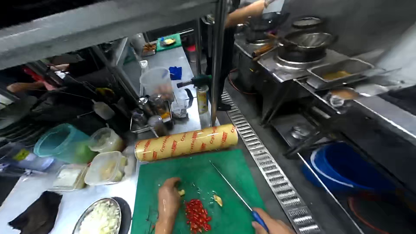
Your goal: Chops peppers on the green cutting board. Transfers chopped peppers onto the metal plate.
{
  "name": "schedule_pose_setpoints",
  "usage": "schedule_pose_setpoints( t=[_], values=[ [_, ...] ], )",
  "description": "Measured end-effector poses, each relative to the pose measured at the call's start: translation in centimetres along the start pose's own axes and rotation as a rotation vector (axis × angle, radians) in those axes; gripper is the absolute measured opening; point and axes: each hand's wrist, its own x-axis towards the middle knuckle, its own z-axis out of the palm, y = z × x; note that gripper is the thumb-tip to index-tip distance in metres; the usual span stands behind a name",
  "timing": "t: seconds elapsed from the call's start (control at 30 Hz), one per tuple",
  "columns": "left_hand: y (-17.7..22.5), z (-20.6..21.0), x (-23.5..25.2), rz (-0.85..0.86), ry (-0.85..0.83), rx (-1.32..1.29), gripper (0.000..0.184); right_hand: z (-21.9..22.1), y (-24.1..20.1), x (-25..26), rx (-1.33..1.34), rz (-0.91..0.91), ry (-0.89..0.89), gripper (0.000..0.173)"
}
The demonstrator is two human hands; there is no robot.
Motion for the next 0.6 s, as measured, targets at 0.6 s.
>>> schedule_pose_setpoints(
  t=[0.6],
  values=[
    [6.5,8.5,-7.2,0.258,0.032,-0.106,0.006,0.9,-4.0,-1.6,-0.231,-0.026,-0.129,0.048]
  ],
)
